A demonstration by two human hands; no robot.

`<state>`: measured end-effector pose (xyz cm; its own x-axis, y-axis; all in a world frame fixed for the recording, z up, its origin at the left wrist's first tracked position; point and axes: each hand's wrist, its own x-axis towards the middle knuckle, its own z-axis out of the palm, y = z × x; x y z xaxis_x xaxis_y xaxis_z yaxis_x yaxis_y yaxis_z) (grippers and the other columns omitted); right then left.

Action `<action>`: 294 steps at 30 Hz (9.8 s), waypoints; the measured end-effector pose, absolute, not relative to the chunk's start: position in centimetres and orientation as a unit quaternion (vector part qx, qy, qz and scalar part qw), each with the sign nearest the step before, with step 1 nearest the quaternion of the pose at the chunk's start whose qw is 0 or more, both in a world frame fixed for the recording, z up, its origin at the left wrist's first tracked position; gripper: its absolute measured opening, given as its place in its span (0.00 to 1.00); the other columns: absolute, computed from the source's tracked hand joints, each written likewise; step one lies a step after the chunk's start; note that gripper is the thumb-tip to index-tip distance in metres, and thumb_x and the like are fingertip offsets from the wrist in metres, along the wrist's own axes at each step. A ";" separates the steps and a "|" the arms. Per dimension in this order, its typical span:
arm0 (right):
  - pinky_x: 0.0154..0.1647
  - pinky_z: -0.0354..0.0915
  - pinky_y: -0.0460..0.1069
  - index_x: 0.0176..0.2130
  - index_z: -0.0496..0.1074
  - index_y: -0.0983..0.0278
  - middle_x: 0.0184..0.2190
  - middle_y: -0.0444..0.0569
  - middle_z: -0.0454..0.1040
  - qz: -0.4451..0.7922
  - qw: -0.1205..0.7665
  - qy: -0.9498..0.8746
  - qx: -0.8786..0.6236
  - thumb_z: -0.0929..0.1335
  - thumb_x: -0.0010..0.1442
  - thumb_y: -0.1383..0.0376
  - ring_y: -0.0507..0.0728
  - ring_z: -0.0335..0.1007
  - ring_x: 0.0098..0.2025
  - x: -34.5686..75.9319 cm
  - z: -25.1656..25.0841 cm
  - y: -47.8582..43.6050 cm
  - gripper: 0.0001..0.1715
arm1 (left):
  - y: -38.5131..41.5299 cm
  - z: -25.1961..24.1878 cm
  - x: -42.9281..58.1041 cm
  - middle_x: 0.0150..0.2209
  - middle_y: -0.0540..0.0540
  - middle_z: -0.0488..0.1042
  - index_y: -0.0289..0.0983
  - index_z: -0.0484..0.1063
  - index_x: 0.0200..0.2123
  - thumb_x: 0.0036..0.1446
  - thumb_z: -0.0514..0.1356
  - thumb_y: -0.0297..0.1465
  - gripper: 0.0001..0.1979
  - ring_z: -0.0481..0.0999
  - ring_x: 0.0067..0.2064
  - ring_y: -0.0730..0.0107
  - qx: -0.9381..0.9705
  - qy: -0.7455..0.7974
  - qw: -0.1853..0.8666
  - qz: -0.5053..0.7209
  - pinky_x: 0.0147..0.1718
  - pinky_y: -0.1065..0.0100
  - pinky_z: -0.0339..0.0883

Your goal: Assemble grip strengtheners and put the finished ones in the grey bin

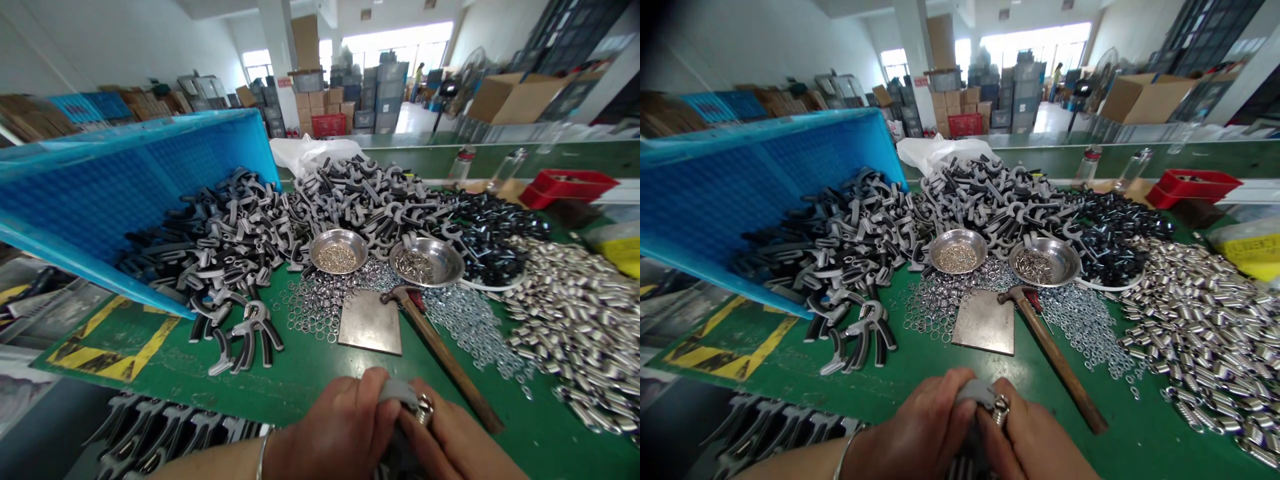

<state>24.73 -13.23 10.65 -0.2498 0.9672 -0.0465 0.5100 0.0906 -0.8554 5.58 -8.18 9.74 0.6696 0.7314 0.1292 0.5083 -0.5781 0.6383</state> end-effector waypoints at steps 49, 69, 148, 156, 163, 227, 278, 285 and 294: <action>0.45 0.64 0.53 0.46 0.75 0.67 0.42 0.59 0.79 0.049 0.140 -0.636 -0.757 0.61 0.65 0.67 0.63 0.74 0.45 40.4 2.7 12.6 0.16 | 17.6 1.4 26.0 0.44 0.31 0.76 0.26 0.74 0.44 0.65 0.51 0.25 0.13 0.73 0.50 0.54 0.932 0.322 0.116 0.119 0.53 0.53 0.62; 0.17 0.60 0.44 0.34 0.69 0.60 0.27 0.43 0.77 0.360 0.270 -0.611 -0.652 0.63 0.63 0.53 0.52 0.70 0.22 30.8 0.2 2.2 0.15 | 5.6 2.6 1.2 0.43 0.36 0.80 0.28 0.77 0.42 0.53 0.69 0.29 0.14 0.80 0.44 0.65 0.351 0.440 0.744 0.360 0.49 0.68 0.74; 0.28 0.66 0.50 0.42 0.70 0.60 0.31 0.50 0.77 0.373 0.141 -0.659 -0.638 0.59 0.66 0.52 0.58 0.74 0.29 32.0 4.2 -4.1 0.18 | 3.9 -0.4 8.7 0.55 0.32 0.68 0.33 0.44 0.68 0.50 0.66 0.33 0.47 0.66 0.58 0.44 0.857 0.429 0.216 0.186 0.58 0.46 0.58; 0.38 0.71 0.53 0.40 0.73 0.61 0.36 0.53 0.79 0.230 0.155 -0.636 -0.720 0.58 0.67 0.53 0.61 0.76 0.38 36.6 1.5 -5.4 0.20 | 5.6 1.8 7.8 0.44 0.39 0.76 0.36 0.56 0.64 0.56 0.62 0.42 0.36 0.77 0.44 0.55 0.759 0.428 0.440 0.217 0.47 0.55 0.70; 0.32 0.68 0.56 0.44 0.70 0.68 0.40 0.67 0.78 0.022 0.012 -0.621 -0.784 0.61 0.67 0.56 0.69 0.78 0.37 34.4 0.8 2.4 0.19 | 3.6 1.4 6.9 0.54 0.36 0.70 0.35 0.67 0.53 0.59 0.60 0.37 0.20 0.66 0.58 0.50 0.832 0.440 0.267 0.209 0.60 0.49 0.58; 0.45 0.62 0.52 0.34 0.79 0.62 0.36 0.54 0.77 -0.007 0.066 -0.843 -0.534 0.67 0.63 0.65 0.62 0.68 0.45 25.3 5.6 16.2 0.10 | 22.6 6.0 6.6 0.35 0.35 0.79 0.30 0.78 0.32 0.54 0.61 0.21 0.05 0.77 0.44 0.54 0.866 0.496 0.047 -0.036 0.47 0.59 0.66; 0.46 0.67 0.55 0.37 0.73 0.59 0.36 0.49 0.76 0.186 0.315 -0.755 -0.545 0.64 0.66 0.62 0.60 0.72 0.41 28.4 0.3 1.2 0.09 | 3.4 -1.0 6.6 0.60 0.38 0.68 0.33 0.60 0.62 0.69 0.47 0.28 0.20 0.66 0.59 0.58 0.953 0.283 0.028 0.107 0.60 0.55 0.56; 0.46 0.68 0.58 0.40 0.73 0.60 0.38 0.52 0.74 0.143 0.300 -0.796 -0.506 0.62 0.69 0.62 0.61 0.69 0.43 27.7 -1.4 1.5 0.11 | 3.1 0.0 6.9 0.55 0.45 0.72 0.41 0.66 0.58 0.65 0.52 0.25 0.19 0.67 0.55 0.60 0.910 0.357 0.148 0.149 0.55 0.57 0.60; 0.47 0.70 0.58 0.44 0.75 0.65 0.41 0.56 0.75 0.020 0.178 -0.860 -0.478 0.60 0.69 0.66 0.63 0.68 0.43 28.1 -1.4 1.0 0.14 | 11.0 3.3 5.4 0.50 0.42 0.74 0.36 0.73 0.52 0.65 0.51 0.26 0.16 0.68 0.53 0.61 0.880 0.400 0.123 0.224 0.55 0.56 0.60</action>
